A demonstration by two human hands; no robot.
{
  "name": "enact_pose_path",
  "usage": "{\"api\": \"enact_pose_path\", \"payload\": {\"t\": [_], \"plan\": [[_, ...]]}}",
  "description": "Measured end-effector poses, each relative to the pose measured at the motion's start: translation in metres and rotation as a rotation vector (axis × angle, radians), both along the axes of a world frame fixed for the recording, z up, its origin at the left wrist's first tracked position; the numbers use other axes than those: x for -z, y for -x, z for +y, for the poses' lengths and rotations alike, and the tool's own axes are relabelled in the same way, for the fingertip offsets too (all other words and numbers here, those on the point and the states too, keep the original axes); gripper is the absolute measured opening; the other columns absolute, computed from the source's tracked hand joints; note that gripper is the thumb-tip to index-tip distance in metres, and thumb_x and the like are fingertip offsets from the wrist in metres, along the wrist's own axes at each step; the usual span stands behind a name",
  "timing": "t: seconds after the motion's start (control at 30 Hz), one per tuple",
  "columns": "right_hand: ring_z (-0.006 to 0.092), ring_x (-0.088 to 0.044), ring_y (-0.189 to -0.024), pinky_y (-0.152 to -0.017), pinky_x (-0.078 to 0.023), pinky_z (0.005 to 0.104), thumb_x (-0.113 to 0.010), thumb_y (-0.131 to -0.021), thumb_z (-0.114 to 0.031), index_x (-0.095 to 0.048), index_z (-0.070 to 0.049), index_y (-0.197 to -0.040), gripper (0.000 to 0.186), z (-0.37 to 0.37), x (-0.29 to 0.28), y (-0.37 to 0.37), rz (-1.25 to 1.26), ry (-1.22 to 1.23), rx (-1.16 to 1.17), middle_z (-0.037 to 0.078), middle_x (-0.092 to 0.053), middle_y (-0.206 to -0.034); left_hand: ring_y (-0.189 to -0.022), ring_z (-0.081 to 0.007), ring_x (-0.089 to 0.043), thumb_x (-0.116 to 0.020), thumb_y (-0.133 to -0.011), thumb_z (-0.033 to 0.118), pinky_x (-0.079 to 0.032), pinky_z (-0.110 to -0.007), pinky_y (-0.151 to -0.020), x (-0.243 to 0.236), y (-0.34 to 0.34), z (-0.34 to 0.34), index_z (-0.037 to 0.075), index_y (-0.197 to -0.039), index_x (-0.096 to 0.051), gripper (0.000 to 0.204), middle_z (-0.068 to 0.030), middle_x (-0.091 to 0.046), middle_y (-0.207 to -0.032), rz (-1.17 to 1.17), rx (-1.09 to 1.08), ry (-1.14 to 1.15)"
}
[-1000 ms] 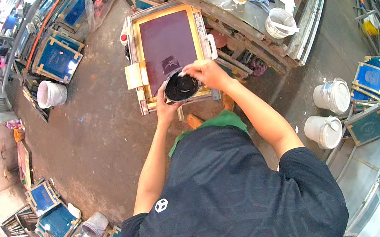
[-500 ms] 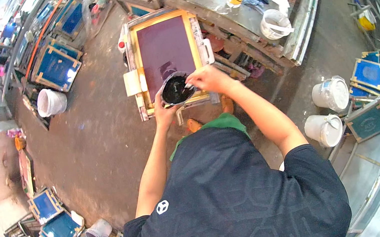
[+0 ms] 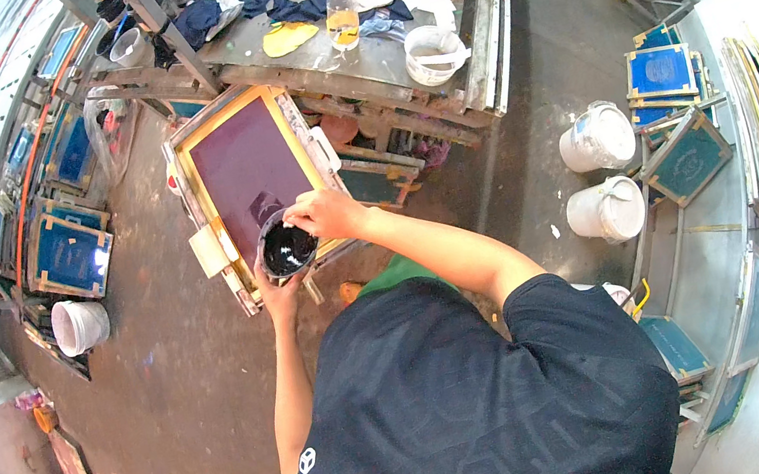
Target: The person prepares a screen printing frame by pouring and spreading black ink with a squeegee. They then move the frame to a conveyor and pull the ink across the mesh to print a design onto a white t-shirt.
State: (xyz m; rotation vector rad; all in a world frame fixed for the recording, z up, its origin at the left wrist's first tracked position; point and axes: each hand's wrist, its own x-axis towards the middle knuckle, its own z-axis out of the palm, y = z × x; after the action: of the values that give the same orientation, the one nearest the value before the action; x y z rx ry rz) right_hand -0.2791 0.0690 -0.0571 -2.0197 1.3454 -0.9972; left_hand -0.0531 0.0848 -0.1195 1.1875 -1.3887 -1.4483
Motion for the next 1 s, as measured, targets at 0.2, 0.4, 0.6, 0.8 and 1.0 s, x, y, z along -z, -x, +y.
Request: {"api": "enact_pose_path", "payload": {"t": [0.2, 0.4, 0.6, 0.8, 1.0], "plan": [[0.0289, -0.067, -0.086, -0.075, -0.053, 0.0401, -0.064, -0.095, -0.022, -0.072, -0.011, -0.11, 0.02, 0.009, -0.008, -0.002, 0.112, 0.053, -0.35, 0.01, -0.064, -0.088, -0.125, -0.0234, -0.056, -0.088, -0.07, 0.003, -0.049, -0.037, -0.104, 0.007, -0.01, -0.006, 0.007, -0.143, -0.04, 0.087, -0.0104, -0.052, -0.139, 0.011, -0.008, -0.012], [0.0274, -0.066, -0.084, -0.072, -0.053, 0.0391, -0.065, -0.092, -0.018, -0.071, -0.013, -0.111, 0.021, -0.007, -0.006, 0.008, 0.22, 0.184, -0.142, 0.006, -0.065, -0.091, -0.126, -0.0239, -0.055, -0.087, -0.069, 0.001, -0.051, -0.038, -0.104, -0.001, -0.005, -0.011, 0.007, -0.145, -0.038, 0.091, -0.0098, -0.053, -0.138, 0.0, 0.06, 0.008], [0.0283, -0.067, -0.084, -0.075, -0.054, 0.0409, -0.066, -0.09, -0.023, -0.074, -0.018, -0.104, 0.016, -0.003, -0.017, 0.014, 0.222, 0.082, -0.404, 0.007, -0.065, -0.085, -0.128, -0.0255, -0.055, -0.082, -0.069, -0.002, -0.048, -0.039, -0.108, -0.003, -0.017, -0.012, 0.006, -0.147, -0.037, 0.09, -0.0115, -0.052, -0.141, 0.02, 0.053, 0.001], [0.0242, -0.064, -0.087, -0.076, -0.054, 0.0383, -0.065, -0.09, -0.02, -0.071, -0.019, -0.113, 0.024, -0.02, -0.01, 0.024, 0.268, 0.279, -0.295, 0.003, -0.063, -0.088, -0.126, -0.0235, -0.056, -0.088, -0.069, 0.007, -0.048, -0.038, -0.105, 0.005, -0.021, -0.014, 0.005, -0.146, -0.042, 0.09, -0.011, -0.053, -0.142, -0.201, 0.094, 0.149], [0.0281, -0.067, -0.087, -0.077, -0.053, 0.0395, -0.063, -0.095, -0.021, -0.074, -0.014, -0.104, 0.016, -0.006, -0.012, 0.024, 0.243, -0.026, -0.264, 0.009, -0.067, -0.087, -0.123, -0.0229, -0.058, -0.091, -0.065, 0.005, -0.05, -0.036, -0.103, 0.004, -0.021, -0.015, 0.005, -0.143, -0.041, 0.092, -0.01, -0.055, -0.136, -0.067, -0.016, 0.013]]}}
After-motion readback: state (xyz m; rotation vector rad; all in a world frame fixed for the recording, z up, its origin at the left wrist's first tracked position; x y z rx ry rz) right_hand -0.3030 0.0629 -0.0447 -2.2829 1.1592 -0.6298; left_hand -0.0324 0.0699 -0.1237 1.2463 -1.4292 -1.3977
